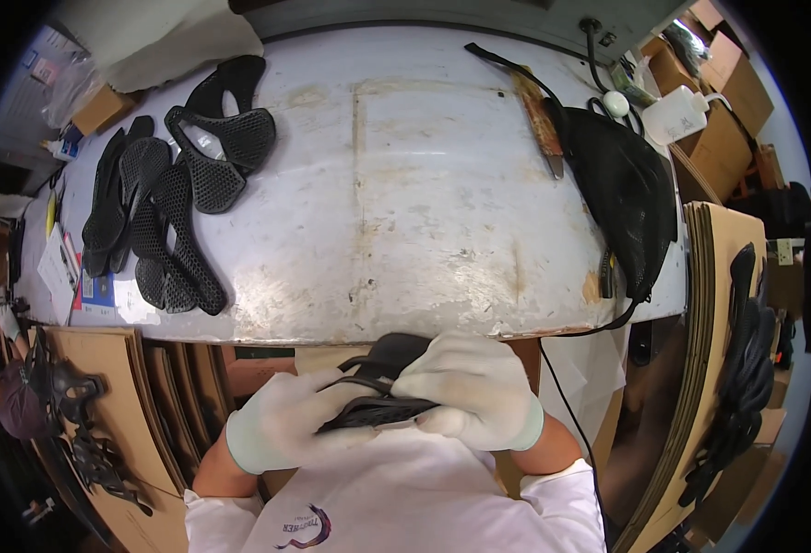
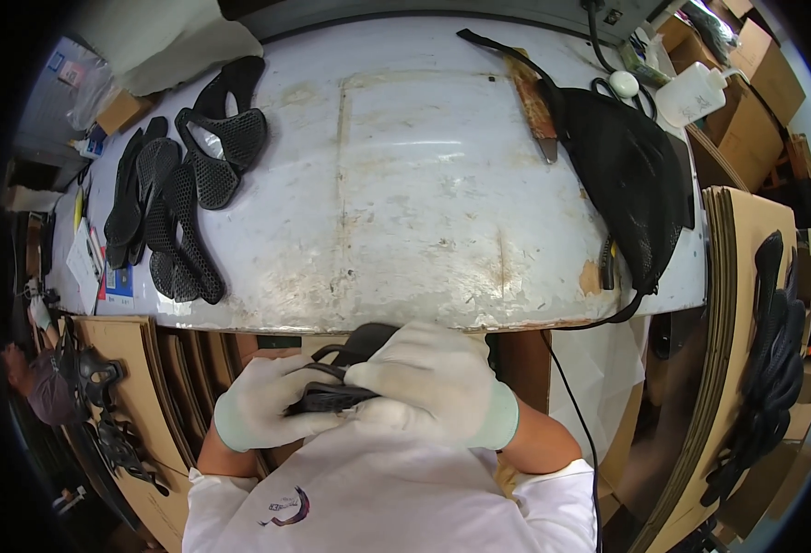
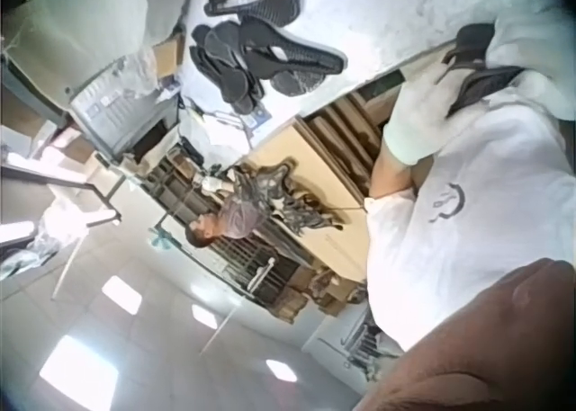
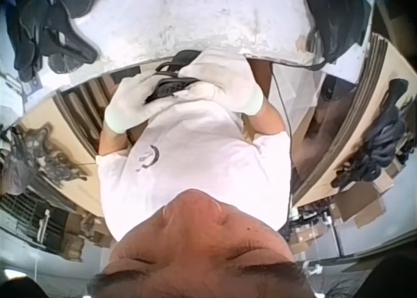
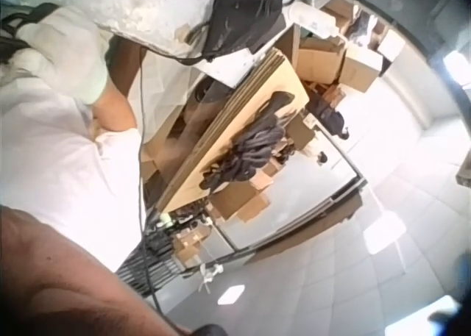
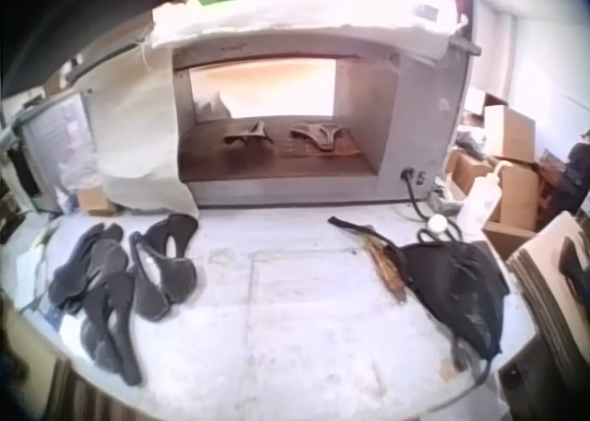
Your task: Inspecting 3D printed bicycle saddle padding and bases before placing them into a heat tunnel.
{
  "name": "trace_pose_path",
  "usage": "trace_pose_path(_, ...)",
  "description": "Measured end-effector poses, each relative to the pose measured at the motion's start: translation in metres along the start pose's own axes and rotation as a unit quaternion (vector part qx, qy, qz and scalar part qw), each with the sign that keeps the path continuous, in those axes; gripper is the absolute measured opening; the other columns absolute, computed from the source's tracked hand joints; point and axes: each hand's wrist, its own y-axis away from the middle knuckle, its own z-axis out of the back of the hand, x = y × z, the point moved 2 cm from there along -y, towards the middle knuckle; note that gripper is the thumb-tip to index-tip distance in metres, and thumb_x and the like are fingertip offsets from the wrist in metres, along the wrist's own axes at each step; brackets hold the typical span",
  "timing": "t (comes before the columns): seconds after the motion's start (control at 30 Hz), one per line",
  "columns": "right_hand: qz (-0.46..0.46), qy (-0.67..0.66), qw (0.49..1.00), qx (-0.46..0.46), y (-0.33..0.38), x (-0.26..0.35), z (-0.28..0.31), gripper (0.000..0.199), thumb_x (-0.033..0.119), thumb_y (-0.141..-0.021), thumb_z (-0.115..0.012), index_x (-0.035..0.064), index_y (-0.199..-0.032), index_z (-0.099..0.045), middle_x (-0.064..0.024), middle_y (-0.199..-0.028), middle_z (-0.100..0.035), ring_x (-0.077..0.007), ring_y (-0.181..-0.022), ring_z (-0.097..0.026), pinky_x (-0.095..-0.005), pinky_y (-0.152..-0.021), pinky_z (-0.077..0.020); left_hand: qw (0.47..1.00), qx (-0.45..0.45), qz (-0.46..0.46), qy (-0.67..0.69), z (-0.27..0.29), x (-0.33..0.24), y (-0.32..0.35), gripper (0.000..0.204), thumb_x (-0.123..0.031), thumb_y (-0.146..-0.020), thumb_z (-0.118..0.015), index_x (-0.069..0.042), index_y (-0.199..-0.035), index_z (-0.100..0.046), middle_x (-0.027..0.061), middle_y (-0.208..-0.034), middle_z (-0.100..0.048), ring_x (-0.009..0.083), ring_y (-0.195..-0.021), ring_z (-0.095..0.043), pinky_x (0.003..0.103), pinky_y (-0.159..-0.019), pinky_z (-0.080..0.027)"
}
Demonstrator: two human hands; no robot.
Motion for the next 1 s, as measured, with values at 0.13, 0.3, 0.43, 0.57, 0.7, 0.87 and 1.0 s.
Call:
trace_pose_path(0.13, 0.026, 0.009, 1.0, 0.004, -0.011, -0.014, 0.009, 0.034, 0.027, -0.084, -0.08, 0.0018, -0.105, -0.073, -0.013, -0.103, -0.07, -0.034, -0.093, -0.068, -0.0466, -0.088, -0.0527, 0.998, -0.013, 0.022, -0.058, -0.003, -0.008, -0.005, 0.046, -0.034, -0.087, -0.083, -0.004, -0.12, -0.072, 0.0146, -0.103, -0.073, 0.0314, -0.073, -0.072, 0.038, -0.06, -0.058)
trace_pose_path(0.3, -0.015, 0.152, 0.987, -0.059, -0.014, 0.009, -0.004, 0.06, 0.028, -0.064, -0.092, 0.002, -0.109, -0.061, -0.0191, -0.116, -0.061, -0.0387, -0.095, -0.065, -0.0481, -0.086, -0.0536, 0.996, 0.017, 0.088, -0.03, -0.01, -0.025, -0.01, 0.044, -0.034, -0.097, -0.07, -0.004, -0.129, -0.063, 0.0203, -0.108, -0.068, 0.036, -0.071, -0.072, 0.043, -0.061, -0.058)
trace_pose_path(0.43, -0.057, 0.147, 0.984, -0.081, -0.008, 0.008, -0.005, 0.05, 0.025, -0.067, -0.089, 0.0025, -0.101, -0.06, -0.0177, -0.108, -0.061, -0.038, -0.093, -0.065, -0.044, -0.076, -0.0551, 1.0, 0.007, 0.016, -0.011, -0.008, -0.027, -0.015, 0.045, -0.028, -0.1, -0.066, 0.001, -0.133, -0.059, 0.0222, -0.109, -0.066, 0.0362, -0.082, -0.07, 0.042, -0.063, -0.058)
trace_pose_path(0.57, -0.026, 0.16, 0.98, -0.114, -0.001, -0.002, -0.009, 0.045, 0.025, -0.07, -0.085, 0.0023, -0.1, -0.061, -0.0179, -0.107, -0.063, -0.0364, -0.091, -0.063, -0.0438, -0.076, -0.0545, 0.998, 0.046, 0.042, -0.016, -0.004, -0.025, -0.015, 0.043, -0.026, -0.1, -0.066, 0.003, -0.132, -0.061, 0.0188, -0.108, -0.067, 0.0333, -0.086, -0.069, 0.04, -0.064, -0.058)
trace_pose_path(0.7, -0.029, 0.122, 0.986, -0.108, -0.001, 0.002, -0.008, 0.033, 0.018, -0.075, -0.077, 0.0022, -0.1, -0.061, -0.018, -0.108, -0.063, -0.0371, -0.093, -0.062, -0.0454, -0.08, -0.0537, 0.998, 0.05, 0.045, -0.02, -0.008, -0.023, -0.013, 0.041, -0.027, -0.1, -0.066, 0.001, -0.13, -0.063, 0.0163, -0.104, -0.068, 0.0306, -0.084, -0.069, 0.038, -0.063, -0.058)
trace_pose_path(0.87, -0.072, 0.094, 0.986, -0.119, -0.004, 0.011, -0.011, 0.026, 0.012, -0.074, -0.071, 0.0029, -0.096, -0.062, -0.0176, -0.108, -0.063, -0.0349, -0.093, -0.06, -0.0453, -0.086, -0.0517, 0.998, -0.013, 0.052, -0.014, -0.011, -0.023, -0.013, 0.039, -0.034, -0.098, -0.071, -0.005, -0.124, -0.07, 0.0151, -0.094, -0.071, 0.032, -0.07, -0.07, 0.038, -0.059, -0.055)
trace_pose_path(1.0, -0.077, 0.082, 0.984, -0.14, -0.001, 0.013, -0.012, 0.023, 0.012, -0.072, -0.073, 0.0042, -0.092, -0.064, -0.0156, -0.105, -0.064, -0.032, -0.091, -0.057, -0.0439, -0.084, -0.0503, 0.997, 0.009, 0.059, -0.041, -0.013, -0.028, -0.017, 0.039, -0.037, -0.097, -0.071, -0.006, -0.121, -0.072, 0.0143, -0.091, -0.071, 0.0315, -0.068, -0.07, 0.038, -0.057, -0.054)
